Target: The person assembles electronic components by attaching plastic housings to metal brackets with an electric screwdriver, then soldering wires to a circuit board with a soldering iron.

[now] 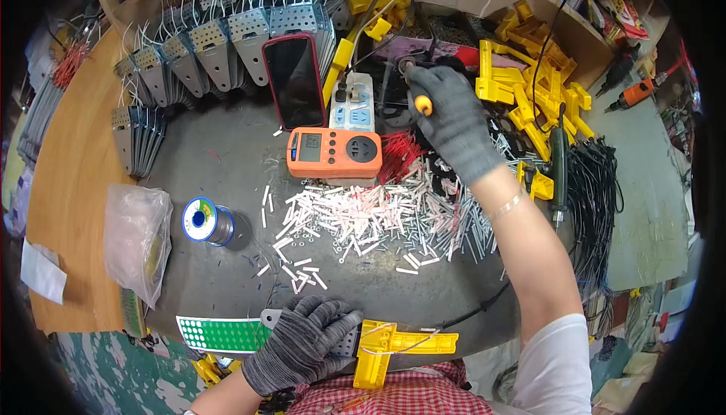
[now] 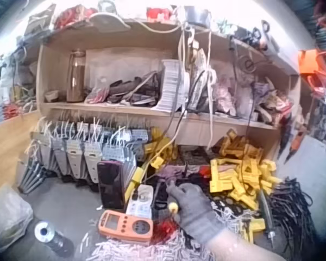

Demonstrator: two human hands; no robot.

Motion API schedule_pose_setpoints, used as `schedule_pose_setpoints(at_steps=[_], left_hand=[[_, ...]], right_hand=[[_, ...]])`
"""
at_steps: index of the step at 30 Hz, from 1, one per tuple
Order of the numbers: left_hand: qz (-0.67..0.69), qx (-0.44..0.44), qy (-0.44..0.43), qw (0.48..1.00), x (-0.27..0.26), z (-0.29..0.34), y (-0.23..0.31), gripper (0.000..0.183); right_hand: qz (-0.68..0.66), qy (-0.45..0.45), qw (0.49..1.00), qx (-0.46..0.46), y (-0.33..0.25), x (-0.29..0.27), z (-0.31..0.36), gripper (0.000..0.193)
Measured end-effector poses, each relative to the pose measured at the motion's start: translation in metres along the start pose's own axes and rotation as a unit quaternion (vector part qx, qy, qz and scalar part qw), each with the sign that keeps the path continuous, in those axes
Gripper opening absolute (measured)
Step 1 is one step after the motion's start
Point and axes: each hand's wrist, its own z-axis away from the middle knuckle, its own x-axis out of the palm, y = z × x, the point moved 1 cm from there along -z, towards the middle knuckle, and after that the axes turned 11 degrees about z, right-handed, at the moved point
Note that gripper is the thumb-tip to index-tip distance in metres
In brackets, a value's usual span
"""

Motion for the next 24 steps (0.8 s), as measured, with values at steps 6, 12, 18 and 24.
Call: schedule_pose_setpoints(at_steps=[6,12,18,24], left_hand=[[0.109,0.029,0.064,0.992,-0.007,-0.011,0.006,0.06],[0.046,0.027,0.146,0.988,0.023,-0.028,0.014,0.033],[0.034,0.049,0.172,0.983,0.033,-0.033,0.016,0.023],[-0.001,0.082,0.189,0.978,0.04,-0.028,0.015,0.024]], right_hand=[[0.096,-0.044,0.989,0.102,0.026,0.03,0.007,0.046],[-0.296,-0.376,0.877,0.049,-0.055,-0.073,0.126,0.022],[-0.328,-0.441,0.835,0.006,-0.066,-0.086,0.21,0.023],[-0.311,-0.371,0.872,0.071,-0.096,-0.084,0.213,0.024]])
